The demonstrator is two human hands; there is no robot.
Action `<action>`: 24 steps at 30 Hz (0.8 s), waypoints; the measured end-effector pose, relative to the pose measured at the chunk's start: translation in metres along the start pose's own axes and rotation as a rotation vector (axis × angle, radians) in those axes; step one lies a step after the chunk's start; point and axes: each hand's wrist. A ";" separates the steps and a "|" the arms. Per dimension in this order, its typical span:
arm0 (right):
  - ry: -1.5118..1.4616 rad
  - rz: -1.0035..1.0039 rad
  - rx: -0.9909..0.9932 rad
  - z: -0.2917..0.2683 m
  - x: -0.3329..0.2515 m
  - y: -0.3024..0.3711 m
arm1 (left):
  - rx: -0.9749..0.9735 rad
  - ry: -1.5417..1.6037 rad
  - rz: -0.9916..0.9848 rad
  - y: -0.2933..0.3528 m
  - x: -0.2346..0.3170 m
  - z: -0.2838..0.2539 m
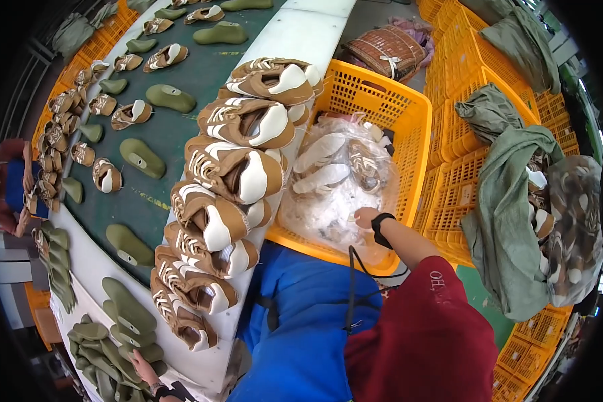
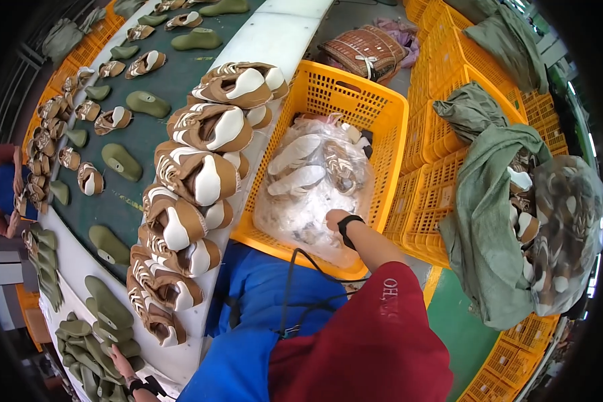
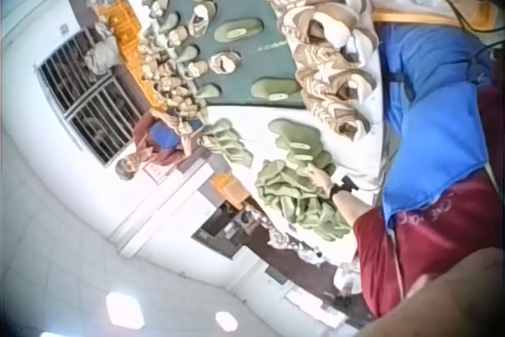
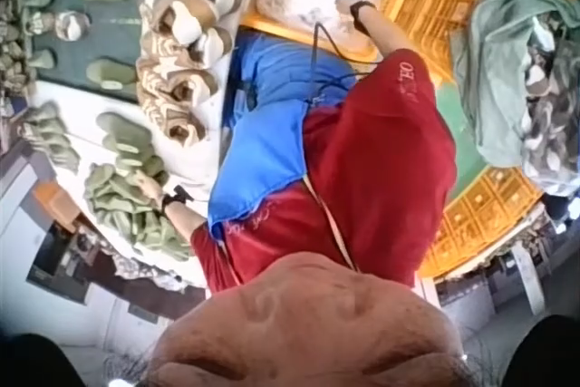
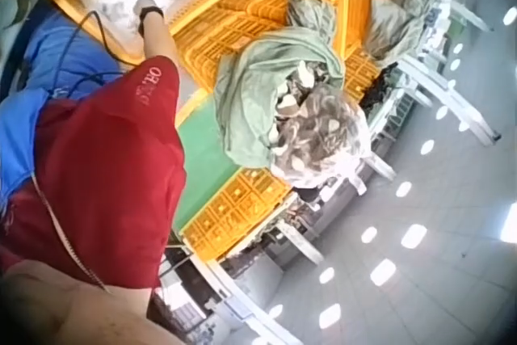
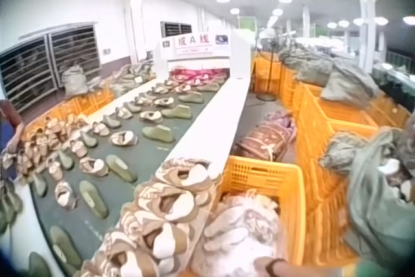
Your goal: The recorder takes shoe uppers from a bag and places them onto shoe lasts (molds) on an assembly line.
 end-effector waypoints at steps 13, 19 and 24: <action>-0.114 -0.151 -0.339 0.019 -0.038 0.066 | -0.082 0.099 0.060 0.000 -0.003 0.007; -0.274 -0.186 0.259 -0.102 -0.023 0.043 | -0.067 0.064 0.015 0.009 -0.003 0.002; -0.412 -0.266 0.744 -0.238 -0.030 0.073 | -0.046 -0.001 0.010 0.021 0.016 0.000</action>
Point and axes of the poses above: each hand's wrist, its own y-axis away from the middle knuckle, its own z-axis out of the palm, x = y × z, and after that the axes turned 4 degrees about -z, right-handed
